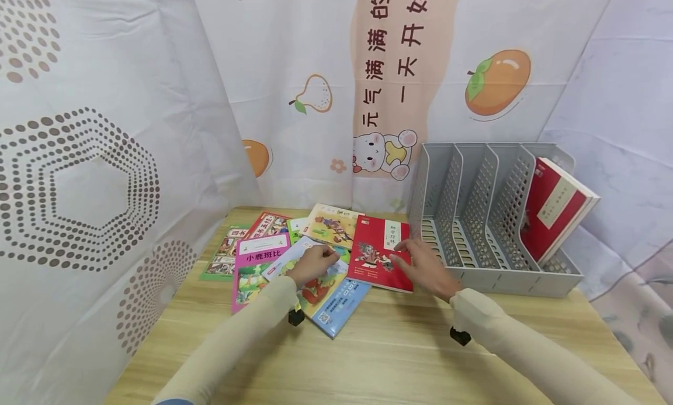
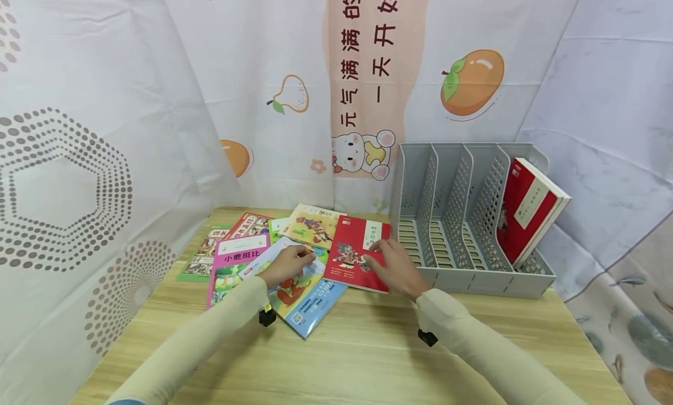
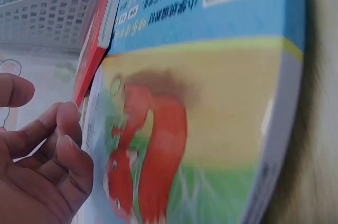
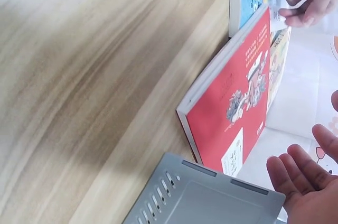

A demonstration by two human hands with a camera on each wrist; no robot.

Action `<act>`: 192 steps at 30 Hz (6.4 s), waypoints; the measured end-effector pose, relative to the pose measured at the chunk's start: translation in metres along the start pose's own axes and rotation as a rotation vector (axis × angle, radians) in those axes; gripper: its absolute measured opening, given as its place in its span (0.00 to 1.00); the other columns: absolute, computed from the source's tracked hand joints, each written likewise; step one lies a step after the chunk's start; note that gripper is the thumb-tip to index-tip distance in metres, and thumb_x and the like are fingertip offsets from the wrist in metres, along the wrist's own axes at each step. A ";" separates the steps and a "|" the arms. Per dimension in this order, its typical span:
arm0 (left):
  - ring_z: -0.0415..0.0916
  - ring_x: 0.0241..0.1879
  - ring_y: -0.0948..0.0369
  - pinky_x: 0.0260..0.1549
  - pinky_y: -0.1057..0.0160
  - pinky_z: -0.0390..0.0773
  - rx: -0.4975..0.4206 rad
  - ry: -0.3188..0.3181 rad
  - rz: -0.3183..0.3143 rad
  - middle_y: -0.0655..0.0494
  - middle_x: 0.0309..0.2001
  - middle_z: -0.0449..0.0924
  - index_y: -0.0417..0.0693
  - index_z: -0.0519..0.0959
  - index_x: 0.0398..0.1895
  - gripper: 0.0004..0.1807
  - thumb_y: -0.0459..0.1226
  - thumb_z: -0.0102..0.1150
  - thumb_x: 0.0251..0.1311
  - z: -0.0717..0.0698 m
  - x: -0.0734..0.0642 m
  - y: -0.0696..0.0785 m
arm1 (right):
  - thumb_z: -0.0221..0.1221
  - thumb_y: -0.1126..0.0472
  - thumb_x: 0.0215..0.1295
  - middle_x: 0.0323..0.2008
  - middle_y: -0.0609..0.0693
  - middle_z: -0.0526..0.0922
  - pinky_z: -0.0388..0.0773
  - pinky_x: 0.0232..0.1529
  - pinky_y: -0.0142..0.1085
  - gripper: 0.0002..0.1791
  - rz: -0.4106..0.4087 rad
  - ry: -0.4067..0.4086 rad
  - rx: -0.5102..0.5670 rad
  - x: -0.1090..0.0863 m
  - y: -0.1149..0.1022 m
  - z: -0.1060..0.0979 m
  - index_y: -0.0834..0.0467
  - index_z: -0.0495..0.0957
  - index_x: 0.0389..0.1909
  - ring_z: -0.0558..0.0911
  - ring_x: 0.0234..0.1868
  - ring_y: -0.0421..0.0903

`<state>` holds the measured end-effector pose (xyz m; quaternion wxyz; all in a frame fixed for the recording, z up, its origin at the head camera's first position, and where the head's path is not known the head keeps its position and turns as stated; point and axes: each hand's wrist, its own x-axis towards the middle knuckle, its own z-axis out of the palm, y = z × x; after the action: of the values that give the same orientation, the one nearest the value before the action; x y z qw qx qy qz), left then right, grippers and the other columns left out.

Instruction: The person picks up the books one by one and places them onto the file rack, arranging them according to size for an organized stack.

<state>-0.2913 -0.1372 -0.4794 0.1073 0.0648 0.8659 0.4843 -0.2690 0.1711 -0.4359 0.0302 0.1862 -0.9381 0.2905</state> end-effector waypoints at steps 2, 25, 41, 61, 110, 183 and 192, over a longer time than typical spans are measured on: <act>0.79 0.32 0.57 0.31 0.59 0.79 0.009 -0.009 -0.001 0.54 0.41 0.82 0.45 0.82 0.52 0.17 0.48 0.54 0.76 0.004 0.000 0.003 | 0.63 0.47 0.72 0.56 0.59 0.78 0.75 0.57 0.57 0.24 -0.004 -0.006 -0.008 -0.001 0.000 0.001 0.60 0.76 0.59 0.74 0.56 0.56; 0.60 0.17 0.58 0.16 0.60 0.62 0.141 0.010 -0.232 0.54 0.22 0.71 0.45 0.79 0.31 0.22 0.54 0.72 0.61 0.041 0.018 0.032 | 0.62 0.46 0.73 0.60 0.59 0.76 0.73 0.61 0.58 0.26 -0.030 -0.026 -0.006 -0.007 -0.001 0.002 0.60 0.76 0.60 0.73 0.61 0.57; 0.58 0.09 0.65 0.11 0.68 0.58 -0.431 -0.174 -0.217 0.53 0.17 0.78 0.43 0.84 0.48 0.12 0.42 0.61 0.73 0.067 0.026 0.033 | 0.59 0.42 0.75 0.57 0.58 0.78 0.76 0.57 0.55 0.27 -0.058 -0.016 -0.006 -0.008 0.002 0.000 0.61 0.77 0.58 0.76 0.57 0.57; 0.75 0.24 0.67 0.26 0.71 0.74 -0.854 -0.117 0.030 0.52 0.48 0.85 0.43 0.68 0.72 0.26 0.42 0.56 0.76 -0.008 -0.003 -0.002 | 0.55 0.49 0.79 0.40 0.50 0.81 0.78 0.40 0.44 0.19 -0.074 -0.044 -0.004 -0.001 0.003 -0.003 0.61 0.83 0.51 0.79 0.39 0.46; 0.59 0.18 0.64 0.20 0.66 0.63 -0.330 -0.137 0.011 0.55 0.30 0.79 0.43 0.84 0.52 0.23 0.53 0.64 0.69 0.008 0.008 -0.010 | 0.59 0.41 0.74 0.30 0.54 0.84 0.68 0.18 0.33 0.27 0.070 -0.042 0.466 0.000 -0.014 -0.011 0.61 0.80 0.55 0.77 0.23 0.48; 0.57 0.11 0.65 0.10 0.68 0.56 -0.390 -0.309 0.111 0.57 0.13 0.66 0.44 0.70 0.21 0.28 0.52 0.49 0.79 0.175 0.043 0.097 | 0.55 0.46 0.79 0.35 0.61 0.87 0.72 0.20 0.32 0.26 0.100 0.565 0.007 -0.081 0.080 -0.116 0.68 0.81 0.51 0.79 0.25 0.46; 0.55 0.10 0.64 0.11 0.66 0.57 -0.332 -0.294 0.150 0.56 0.10 0.63 0.22 0.70 0.42 0.30 0.48 0.39 0.83 0.173 0.034 0.109 | 0.52 0.42 0.79 0.28 0.59 0.84 0.69 0.17 0.34 0.30 0.175 0.557 -0.005 -0.090 0.086 -0.126 0.68 0.81 0.43 0.76 0.22 0.46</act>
<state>-0.2804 0.0698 -0.4789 0.2049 0.1803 0.7421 0.6122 -0.2240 0.3365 -0.3924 0.2621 0.0176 -0.9068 0.3296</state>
